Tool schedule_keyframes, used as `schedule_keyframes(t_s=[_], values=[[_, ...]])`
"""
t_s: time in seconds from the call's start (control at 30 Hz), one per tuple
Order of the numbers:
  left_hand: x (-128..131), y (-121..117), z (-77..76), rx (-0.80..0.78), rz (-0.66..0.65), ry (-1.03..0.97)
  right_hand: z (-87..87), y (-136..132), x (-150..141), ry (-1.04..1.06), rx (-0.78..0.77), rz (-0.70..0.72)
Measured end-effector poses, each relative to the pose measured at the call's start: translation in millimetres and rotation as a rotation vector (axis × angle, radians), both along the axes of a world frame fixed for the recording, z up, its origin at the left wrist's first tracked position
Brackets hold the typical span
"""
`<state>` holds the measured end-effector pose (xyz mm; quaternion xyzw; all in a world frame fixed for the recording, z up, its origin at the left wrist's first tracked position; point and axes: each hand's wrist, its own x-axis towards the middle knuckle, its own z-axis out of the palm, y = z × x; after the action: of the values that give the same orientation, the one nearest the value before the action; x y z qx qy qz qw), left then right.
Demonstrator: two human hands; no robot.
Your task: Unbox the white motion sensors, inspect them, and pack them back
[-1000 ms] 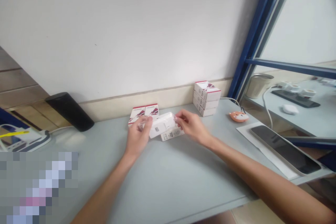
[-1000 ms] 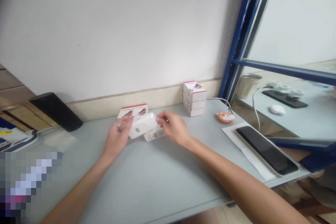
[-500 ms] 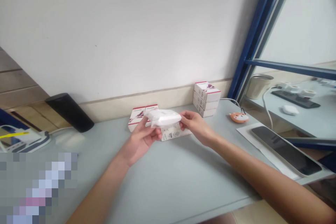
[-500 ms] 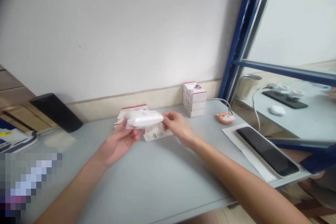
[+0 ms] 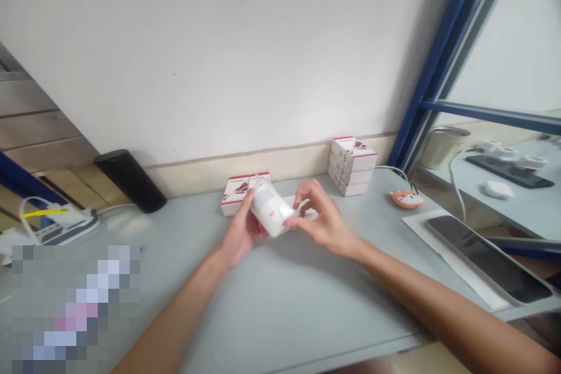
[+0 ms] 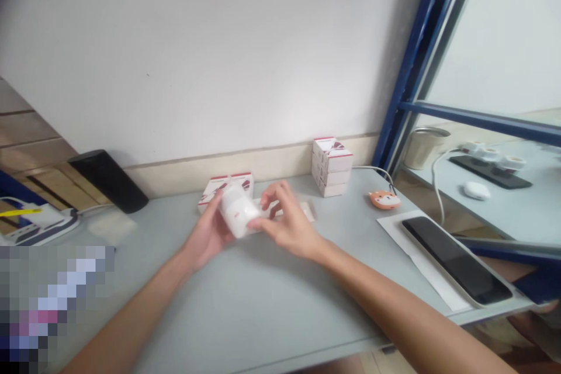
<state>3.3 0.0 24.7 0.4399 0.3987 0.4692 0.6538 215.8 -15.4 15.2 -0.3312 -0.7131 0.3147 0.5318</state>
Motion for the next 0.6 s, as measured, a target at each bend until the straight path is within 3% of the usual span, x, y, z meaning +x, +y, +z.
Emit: schedule_keyframes(t_s=[0.13, 0.27, 0.47, 0.6], values=[[2.3, -7.8, 2.5, 0.119, 0.032, 0.252, -6.9, -5.5, -4.2, -0.335, 0.160, 0.043], [12.4, -8.9, 10.9, 0.298, 0.050, 0.463, -1.8, -5.6, -1.7, -0.602, 0.333, -0.014], [30.0, 15.2, 30.8, 0.635, 0.058, 0.687, 24.4, 18.1, 38.7, -0.492, 0.256, -0.294], [37.8, 25.9, 20.4, 0.888, -0.145, 1.133, 30.7, 32.5, 68.9, -0.629, 0.071, -0.445]])
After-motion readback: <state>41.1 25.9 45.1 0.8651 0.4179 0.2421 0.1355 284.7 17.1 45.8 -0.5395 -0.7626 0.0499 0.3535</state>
